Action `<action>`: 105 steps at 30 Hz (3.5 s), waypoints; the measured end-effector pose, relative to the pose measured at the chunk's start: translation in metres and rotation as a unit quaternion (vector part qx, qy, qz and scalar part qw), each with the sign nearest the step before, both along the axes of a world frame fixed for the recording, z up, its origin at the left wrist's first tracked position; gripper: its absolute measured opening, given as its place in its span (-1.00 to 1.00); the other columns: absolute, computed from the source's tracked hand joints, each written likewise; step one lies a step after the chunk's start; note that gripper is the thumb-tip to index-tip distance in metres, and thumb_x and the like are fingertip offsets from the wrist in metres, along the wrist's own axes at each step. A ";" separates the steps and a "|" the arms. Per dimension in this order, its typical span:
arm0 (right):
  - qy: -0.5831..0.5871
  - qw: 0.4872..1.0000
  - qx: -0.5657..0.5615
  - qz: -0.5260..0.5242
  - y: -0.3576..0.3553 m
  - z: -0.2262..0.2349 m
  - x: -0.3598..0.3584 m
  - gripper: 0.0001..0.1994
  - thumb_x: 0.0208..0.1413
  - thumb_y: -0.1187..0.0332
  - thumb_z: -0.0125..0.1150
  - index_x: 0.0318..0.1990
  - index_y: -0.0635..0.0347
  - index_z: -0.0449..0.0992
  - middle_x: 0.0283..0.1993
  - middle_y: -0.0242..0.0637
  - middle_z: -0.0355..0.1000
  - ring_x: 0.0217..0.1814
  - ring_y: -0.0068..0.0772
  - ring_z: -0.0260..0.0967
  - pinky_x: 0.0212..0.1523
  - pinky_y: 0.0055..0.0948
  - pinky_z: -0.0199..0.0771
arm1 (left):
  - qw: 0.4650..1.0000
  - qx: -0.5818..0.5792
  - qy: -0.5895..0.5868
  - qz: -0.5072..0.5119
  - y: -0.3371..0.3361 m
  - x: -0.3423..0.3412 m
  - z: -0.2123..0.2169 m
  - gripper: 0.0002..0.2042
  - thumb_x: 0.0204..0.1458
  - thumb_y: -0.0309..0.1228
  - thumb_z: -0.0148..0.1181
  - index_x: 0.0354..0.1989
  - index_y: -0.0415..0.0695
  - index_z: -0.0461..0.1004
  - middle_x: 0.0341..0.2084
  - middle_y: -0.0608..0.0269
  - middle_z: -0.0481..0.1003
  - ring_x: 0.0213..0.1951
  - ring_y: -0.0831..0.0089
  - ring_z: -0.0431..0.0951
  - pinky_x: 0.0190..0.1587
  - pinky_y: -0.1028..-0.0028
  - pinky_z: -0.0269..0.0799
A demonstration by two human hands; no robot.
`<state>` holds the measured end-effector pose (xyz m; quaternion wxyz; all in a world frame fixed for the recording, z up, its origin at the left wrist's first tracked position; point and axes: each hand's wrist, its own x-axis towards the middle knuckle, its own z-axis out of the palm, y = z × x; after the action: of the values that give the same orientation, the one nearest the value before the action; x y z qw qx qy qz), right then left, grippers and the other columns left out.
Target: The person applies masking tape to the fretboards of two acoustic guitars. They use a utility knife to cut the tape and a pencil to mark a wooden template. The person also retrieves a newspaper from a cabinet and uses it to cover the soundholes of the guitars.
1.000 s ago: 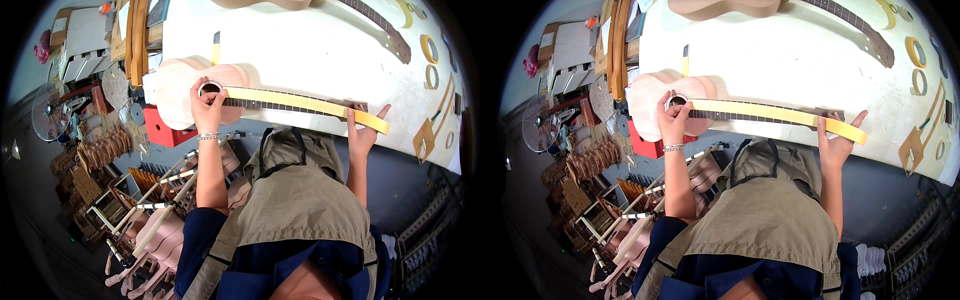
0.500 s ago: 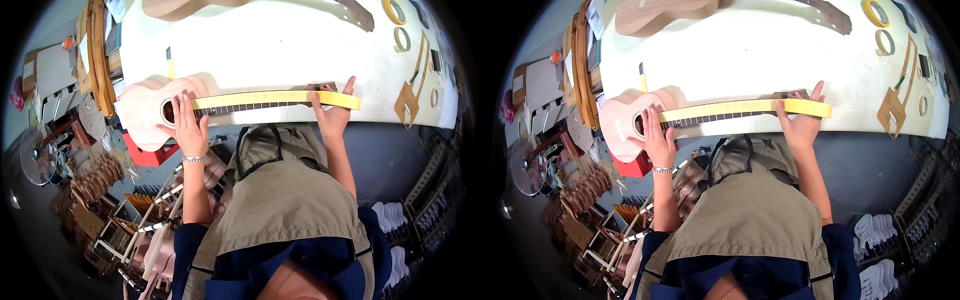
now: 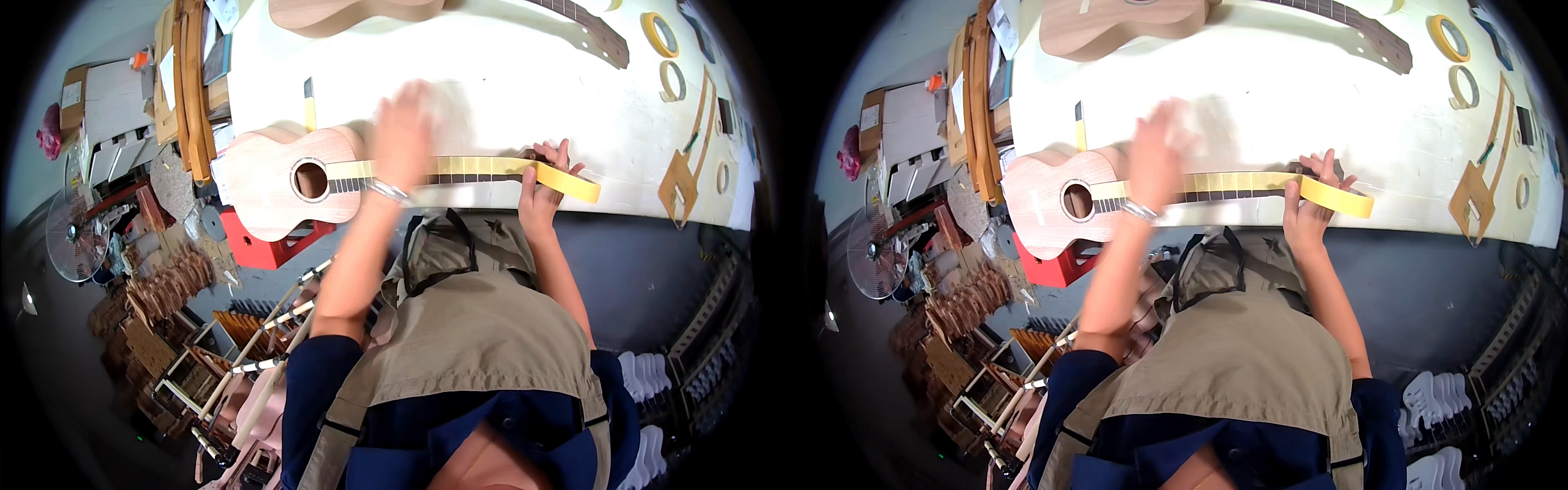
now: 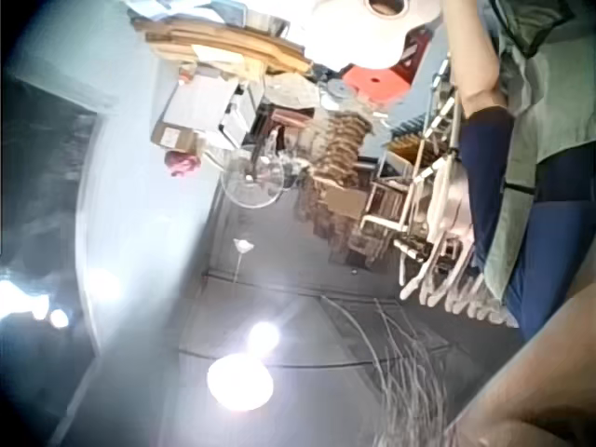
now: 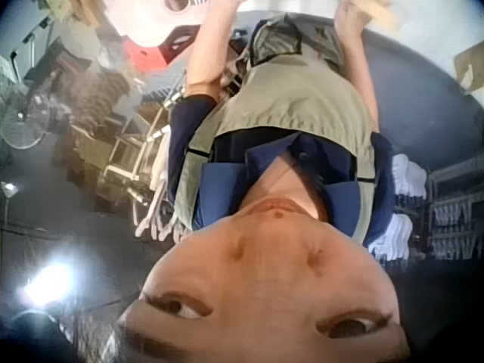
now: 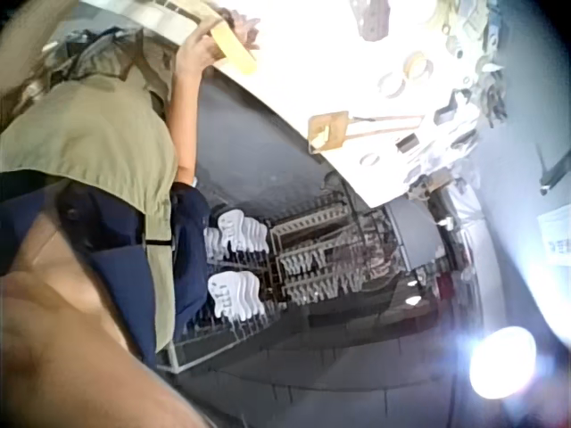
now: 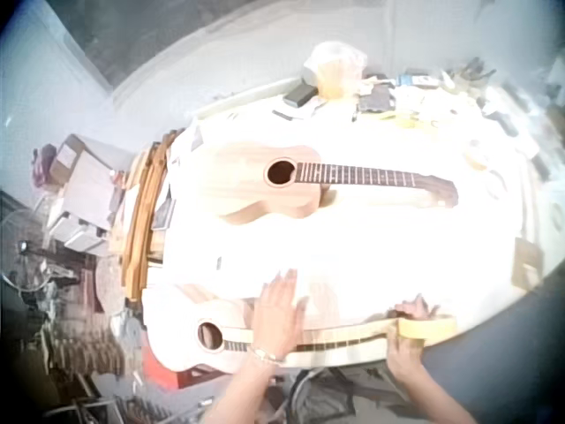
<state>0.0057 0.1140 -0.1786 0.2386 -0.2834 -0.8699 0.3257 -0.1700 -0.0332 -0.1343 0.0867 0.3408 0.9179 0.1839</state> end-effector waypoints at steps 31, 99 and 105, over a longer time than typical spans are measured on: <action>0.049 0.995 -0.015 0.087 0.012 0.004 -0.013 -0.59 0.10 0.27 0.01 0.10 0.16 0.23 -0.10 -0.33 0.40 0.06 -0.34 0.25 0.32 -0.11 -0.49 | 0.887 0.242 -0.357 0.164 0.037 0.094 0.006 -0.50 -0.05 -0.57 0.23 0.13 -0.10 0.33 -0.66 0.30 0.48 -0.60 0.75 0.35 -0.50 0.66 0.35; 0.002 0.999 -0.037 -0.034 0.044 0.019 -0.003 0.02 -0.13 0.32 0.37 0.33 0.39 -0.31 -0.34 -0.29 0.52 -0.20 -0.42 0.50 -0.16 -0.54 0.45 | 0.968 -0.208 0.098 0.099 -0.110 0.072 -0.008 -0.08 -0.08 0.22 -0.06 0.35 -0.12 -0.18 0.37 0.18 -0.26 0.37 0.08 -0.44 0.10 -0.19 -0.94; -0.030 0.998 0.034 -0.033 0.040 0.014 -0.010 -0.03 -0.13 0.25 0.36 0.32 0.41 -0.19 -0.35 -0.32 0.53 -0.22 -0.40 0.48 -0.17 -0.45 0.41 | 0.966 -0.118 0.199 -0.117 0.033 0.129 -0.028 -0.21 -0.08 0.09 0.08 0.31 -0.03 0.02 0.34 0.31 -0.07 0.37 0.40 -0.15 0.21 -0.11 -0.79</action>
<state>-0.0041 0.1537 -0.1648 0.2330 -0.3134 -0.8772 0.2794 -0.0410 -0.0005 -0.1628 -0.0374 0.4625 0.8858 -0.0082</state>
